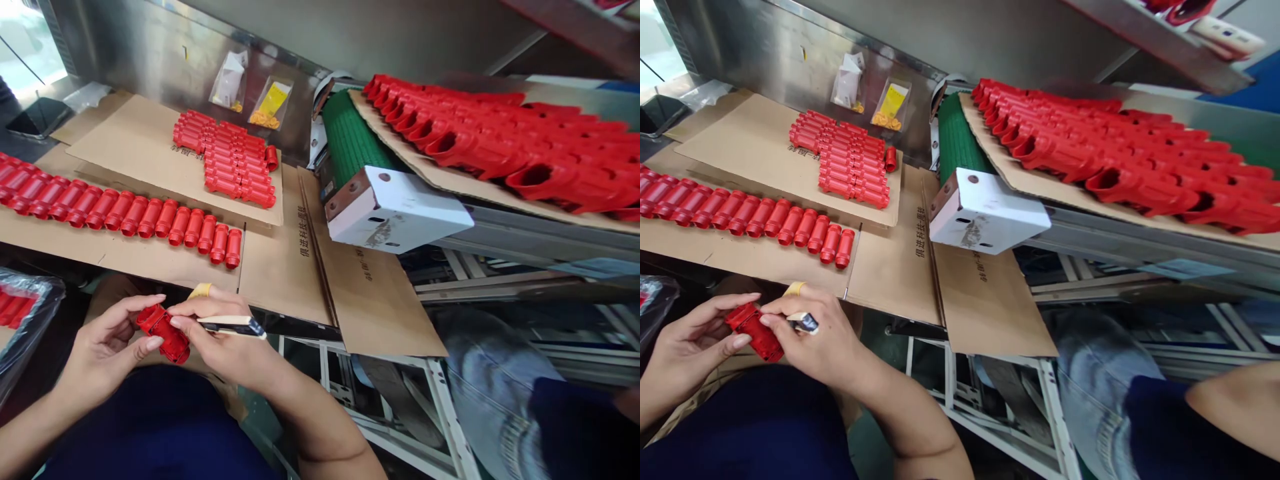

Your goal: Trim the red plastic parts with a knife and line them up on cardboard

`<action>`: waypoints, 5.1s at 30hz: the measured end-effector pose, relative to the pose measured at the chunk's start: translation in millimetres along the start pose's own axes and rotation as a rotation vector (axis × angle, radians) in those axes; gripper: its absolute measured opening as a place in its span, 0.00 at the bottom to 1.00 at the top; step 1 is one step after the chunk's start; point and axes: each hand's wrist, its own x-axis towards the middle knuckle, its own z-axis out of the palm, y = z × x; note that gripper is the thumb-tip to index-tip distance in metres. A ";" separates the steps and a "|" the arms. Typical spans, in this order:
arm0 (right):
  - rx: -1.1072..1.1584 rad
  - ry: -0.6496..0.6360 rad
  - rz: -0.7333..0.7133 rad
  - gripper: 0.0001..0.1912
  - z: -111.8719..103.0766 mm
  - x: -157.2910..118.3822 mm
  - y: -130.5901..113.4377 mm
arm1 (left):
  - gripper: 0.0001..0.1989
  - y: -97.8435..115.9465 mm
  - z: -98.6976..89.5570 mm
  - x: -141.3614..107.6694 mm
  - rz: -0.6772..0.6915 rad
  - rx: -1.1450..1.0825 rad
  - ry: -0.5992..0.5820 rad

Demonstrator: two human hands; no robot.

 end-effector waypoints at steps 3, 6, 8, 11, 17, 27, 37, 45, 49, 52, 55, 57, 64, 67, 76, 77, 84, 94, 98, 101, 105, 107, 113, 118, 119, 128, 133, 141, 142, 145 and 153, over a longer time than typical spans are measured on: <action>-0.122 -0.095 0.050 0.09 2.1 3.1 -8.2 | 0.20 -0.9 0.4 -1.3 0.035 0.006 0.004; -0.237 -0.126 0.020 0.09 -1.4 2.7 -11.5 | 0.21 -1.6 -2.2 2.5 -0.012 -0.034 -0.015; -0.221 -0.094 -0.018 0.08 -9.8 -0.2 -6.3 | 0.22 -1.7 -4.2 6.6 -0.076 -0.127 -0.050; -0.116 -0.075 0.012 0.11 -31.0 -9.9 11.9 | 0.23 -3.1 -7.0 13.3 -0.145 -0.292 -0.100; -0.263 0.058 0.156 0.23 -49.8 -37.4 38.5 | 0.20 -16.8 -16.1 28.8 -0.128 -0.316 -0.178; 0.647 0.113 0.610 0.36 14.6 -40.1 45.9 | 0.19 -22.1 -7.8 36.0 -0.117 -0.275 -0.252; 1.061 -0.111 0.755 0.36 24.7 -40.6 29.8 | 0.20 -22.4 -1.1 28.6 -0.109 -0.236 -0.167; -0.349 0.533 0.568 0.15 -49.1 -20.8 58.6 | 0.08 6.0 -27.1 63.8 0.132 0.047 -0.072; -0.486 0.565 0.570 0.14 -55.0 3.6 81.7 | 0.14 37.8 -15.6 93.5 0.356 0.390 -0.164; -0.501 0.556 0.520 0.14 -46.5 7.6 89.4 | 0.21 71.0 4.6 140.9 0.555 0.688 -0.095; -0.489 0.591 0.452 0.14 -48.5 0.2 89.5 | 0.21 105.0 28.9 211.0 0.620 0.866 -0.067; -0.478 0.637 0.398 0.14 -55.1 -7.4 84.7 | 0.18 120.7 47.1 259.3 0.664 0.961 -0.017; -0.393 0.792 0.279 0.21 -69.3 -47.7 43.2 | 0.08 129.5 92.8 323.4 0.681 1.020 -0.051; -0.314 0.803 0.279 0.26 -72.5 -70.6 35.0 | 0.09 133.8 76.5 293.2 0.628 0.968 -0.057; 0.553 0.377 0.567 0.26 -32.1 -52.5 35.2 | 0.26 43.3 1.7 89.1 -0.418 -0.039 -0.330; 0.582 0.331 0.570 0.25 -24.0 -44.4 33.5 | 0.25 29.5 1.8 70.4 -0.551 -0.182 -0.347; 0.570 0.135 0.613 0.23 6.5 -29.8 24.1 | 0.21 -3.6 -1.7 25.9 -0.747 -0.432 -0.357; 0.569 0.268 0.605 0.26 28.8 -46.3 24.1 | 0.23 -12.1 -1.8 6.7 -0.140 0.057 -0.054; 0.597 0.299 0.607 0.29 38.1 -51.0 25.5 | 0.19 -21.2 -3.7 4.7 -0.152 -0.039 -0.023; 0.586 0.288 0.573 0.28 41.7 -53.8 26.8 | 0.20 -22.7 -4.2 6.5 -0.196 -0.112 -0.017; 0.293 0.385 0.415 0.22 42.7 -57.3 29.2 | 0.16 -20.3 -4.1 8.8 -0.013 0.027 -0.003; 0.157 0.437 0.365 0.19 42.4 -57.9 30.0 | 0.11 -18.5 -4.9 9.7 0.170 0.118 -0.015; 0.191 0.390 0.209 0.10 43.5 -54.6 29.0 | 0.18 -16.6 -0.5 15.9 0.149 -0.005 0.038; -0.008 0.368 -0.004 0.11 52.4 -54.9 28.4 | 0.18 -17.0 14.9 21.1 -0.084 -0.251 0.106; -0.056 0.374 -0.045 0.11 54.5 -55.0 29.0 | 0.19 -17.0 17.9 20.9 -0.098 -0.268 0.117; -0.289 0.325 -0.250 0.12 25.1 -64.3 20.0 | 0.35 -15.5 0.6 24.9 -0.246 -0.409 0.025; -0.018 0.261 -0.323 0.19 16.5 -63.2 14.1 | 0.29 -12.9 -6.5 24.2 -0.268 -0.387 -0.100; 0.062 0.250 -0.366 0.14 30.0 -52.7 23.8 | 0.21 -13.0 2.0 21.6 -0.205 -0.386 -0.073; 0.062 0.249 -0.372 0.14 31.1 -52.8 24.3 | 0.20 -14.0 1.5 21.3 -0.201 -0.383 -0.071; 0.060 0.249 -0.370 0.12 33.8 -53.5 24.8 | 0.20 -16.3 0.6 20.2 -0.197 -0.372 -0.070; 0.073 0.228 -0.290 0.14 31.2 -55.1 19.8 | 0.20 -12.9 -0.1 19.8 -0.208 -0.382 -0.048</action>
